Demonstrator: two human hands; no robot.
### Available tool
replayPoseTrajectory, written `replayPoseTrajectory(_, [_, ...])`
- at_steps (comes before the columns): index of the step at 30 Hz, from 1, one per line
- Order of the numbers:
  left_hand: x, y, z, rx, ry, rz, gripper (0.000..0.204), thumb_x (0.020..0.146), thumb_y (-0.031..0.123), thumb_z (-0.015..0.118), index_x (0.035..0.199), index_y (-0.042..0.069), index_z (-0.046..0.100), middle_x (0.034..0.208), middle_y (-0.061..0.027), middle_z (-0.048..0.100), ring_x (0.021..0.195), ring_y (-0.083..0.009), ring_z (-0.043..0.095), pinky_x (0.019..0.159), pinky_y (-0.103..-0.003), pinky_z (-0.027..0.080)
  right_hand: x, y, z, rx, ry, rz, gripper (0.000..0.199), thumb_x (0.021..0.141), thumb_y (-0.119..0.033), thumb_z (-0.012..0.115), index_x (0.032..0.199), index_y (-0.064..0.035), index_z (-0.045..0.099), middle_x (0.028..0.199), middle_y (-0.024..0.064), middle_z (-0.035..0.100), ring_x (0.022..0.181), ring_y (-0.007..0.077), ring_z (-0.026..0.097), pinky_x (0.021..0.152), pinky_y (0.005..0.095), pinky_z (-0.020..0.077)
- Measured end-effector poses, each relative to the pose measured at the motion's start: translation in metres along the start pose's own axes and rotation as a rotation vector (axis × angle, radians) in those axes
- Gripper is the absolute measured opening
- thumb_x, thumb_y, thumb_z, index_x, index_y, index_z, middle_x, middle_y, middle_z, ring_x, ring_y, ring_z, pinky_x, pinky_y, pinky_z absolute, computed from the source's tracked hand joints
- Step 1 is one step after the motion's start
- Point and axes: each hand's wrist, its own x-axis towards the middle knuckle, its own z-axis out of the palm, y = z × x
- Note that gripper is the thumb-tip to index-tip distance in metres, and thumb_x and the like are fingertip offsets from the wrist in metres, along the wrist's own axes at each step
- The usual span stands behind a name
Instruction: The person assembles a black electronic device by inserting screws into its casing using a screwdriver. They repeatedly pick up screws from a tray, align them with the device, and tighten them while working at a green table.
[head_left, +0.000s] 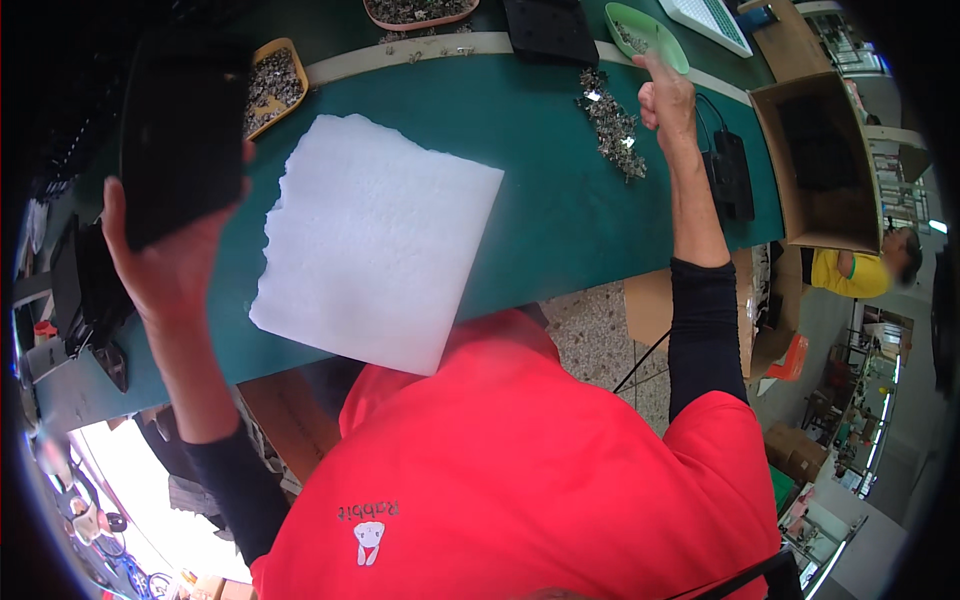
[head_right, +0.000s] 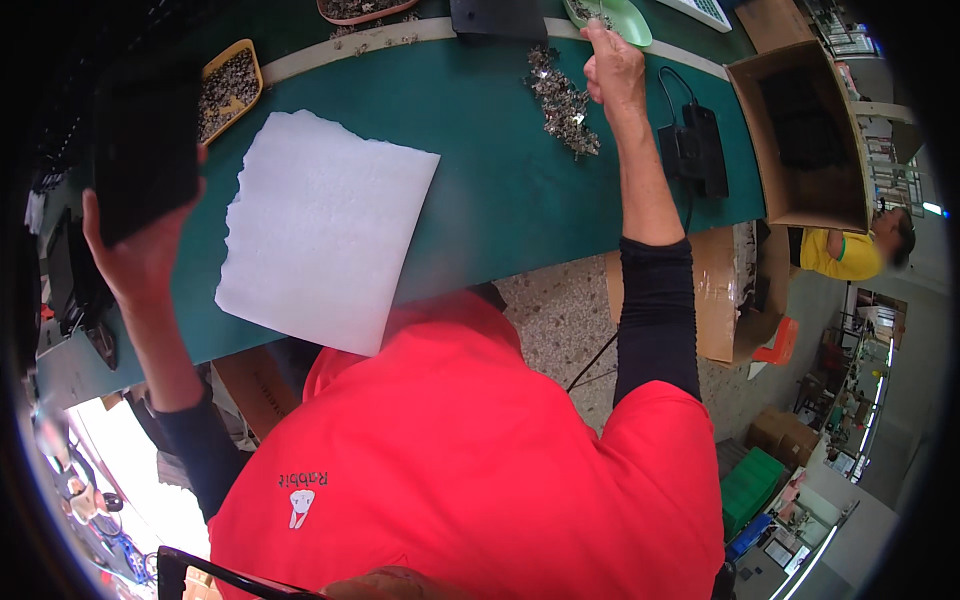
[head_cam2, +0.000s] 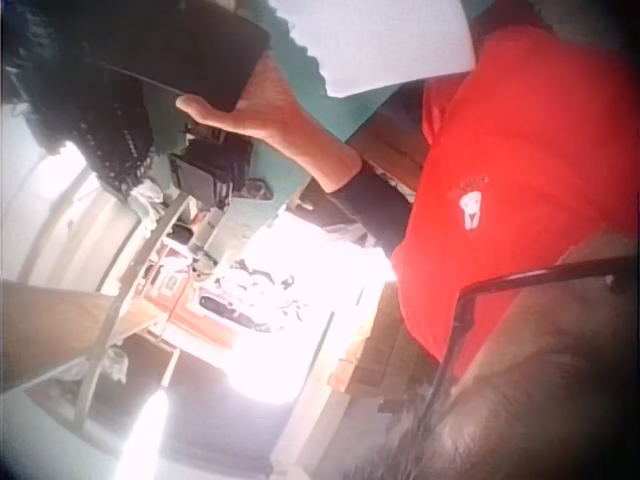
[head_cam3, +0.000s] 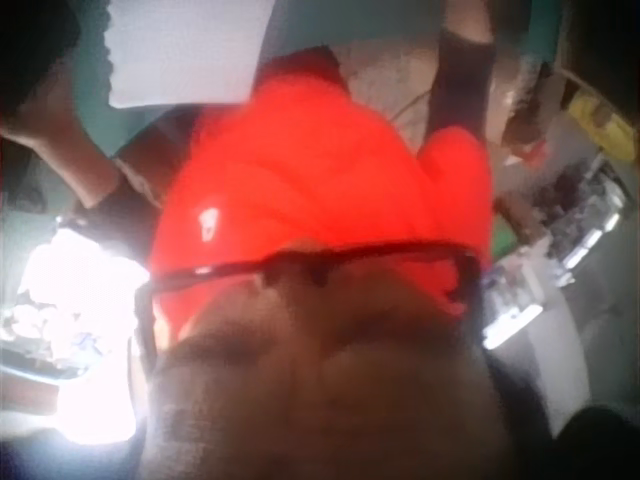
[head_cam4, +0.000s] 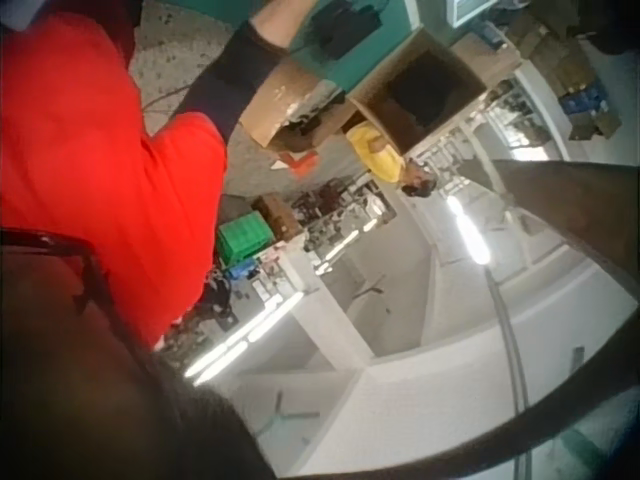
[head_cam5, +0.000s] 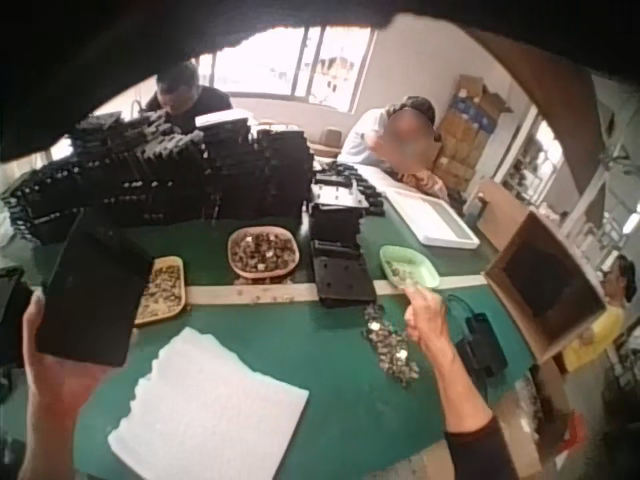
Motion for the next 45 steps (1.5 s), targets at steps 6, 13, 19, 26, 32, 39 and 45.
replayPoseTrajectory(6, [-0.073, -0.109, 0.013, -0.364, 0.409, -0.152, 0.061, 0.098, 0.04, 0.038, 0.143, -0.001, 0.036, 0.141, -0.024, 0.045, 0.125, -0.0453, 0.049, 0.097, -0.064, 0.044, -0.004, 0.027, -0.014, -0.378, -0.189, -0.094, 0.031, 0.093, -0.03, 0.061, 0.114, -0.0084, 0.07, 0.063, -0.0054, 0.053, 0.049, 0.0016, 0.045, 0.041, 0.0188, 0.0319])
replayPoseTrajectory(13, [-0.08, -0.136, 0.038, 0.604, 0.572, -0.237, 0.027, 0.097, 0.012, 0.052, 0.116, -0.004, 0.061, 0.099, -0.0053, 0.067, 0.089, -0.0123, 0.061, 0.079, -0.027, 0.049, 0.04, 0.046, 0.002, -0.759, 0.053, -0.451, 0.027, 0.08, -0.03, 0.07, 0.103, -0.0152, 0.075, 0.096, 0.0126, 0.072, 0.089, 0.0346, 0.068, 0.081, 0.04, 0.0534])
replayPoseTrajectory(19, [-0.096, -0.138, 0.028, 0.852, 0.608, -0.283, 0.029, 0.099, 0.011, 0.055, 0.121, -0.007, 0.052, 0.109, -0.0126, 0.066, 0.098, -0.0132, 0.064, 0.087, -0.027, 0.051, 0.05, 0.057, 0.014, -0.757, 0.07, -0.471, 0.025, 0.083, -0.033, 0.066, 0.096, -0.013, 0.074, 0.085, 0.016, 0.07, 0.084, 0.0377, 0.067, 0.075, 0.0434, 0.0525])
replayPoseTrajectory(26, [-0.105, -0.151, 0.041, 0.723, 0.683, -0.134, 0.034, 0.098, 0.017, 0.056, 0.12, -0.007, 0.047, 0.098, -0.0102, 0.064, 0.085, -0.0105, 0.061, 0.068, -0.024, 0.048, 0.007, 0.008, 0.009, -0.65, 0.013, -0.235, 0.019, 0.09, -0.022, 0.059, 0.092, -0.005, 0.068, 0.084, 0.0159, 0.072, 0.072, 0.0262, 0.07, 0.069, 0.0375, 0.0542])
replayPoseTrajectory(32, [-0.086, -0.106, 0.065, 1.859, 0.633, -0.407, 0.045, 0.089, 0.026, 0.069, 0.119, -0.005, 0.054, 0.082, -0.0181, 0.063, 0.07, -0.0298, 0.063, 0.062, -0.039, 0.05, -0.077, -0.029, 0.066, -0.392, -0.414, -0.312, 0.014, 0.086, -0.014, 0.064, 0.092, -0.0015, 0.068, 0.075, 0.0073, 0.07, 0.07, 0.0129, 0.067, 0.066, 0.0272, 0.0521])
replayPoseTrajectory(39, [-0.06, -0.118, 0.053, 1.967, 0.276, 0.261, 0.04, 0.077, 0.019, 0.077, 0.111, 0.003, 0.063, 0.116, -0.0142, 0.058, 0.111, -0.0332, 0.054, 0.092, -0.041, 0.044, -0.123, -0.043, 0.148, -0.398, -0.926, -0.252, 0.016, 0.079, -0.014, 0.061, 0.08, 0.002, 0.063, 0.061, 0.0027, 0.058, 0.05, 0.0101, 0.055, 0.048, 0.0268, 0.045])
replayPoseTrajectory(45, [-0.057, -0.146, 0.045, 2.02, 0.248, 0.21, 0.039, 0.075, 0.018, 0.077, 0.11, 0.006, 0.063, 0.129, -0.0136, 0.052, 0.129, -0.0352, 0.043, 0.106, -0.052, 0.028, -0.125, -0.075, 0.163, -0.55, -0.917, -0.18, 0.016, 0.071, -0.013, 0.06, 0.073, 0.0025, 0.057, 0.055, 0.0058, 0.055, 0.051, 0.0157, 0.061, 0.051, 0.0294, 0.0483])
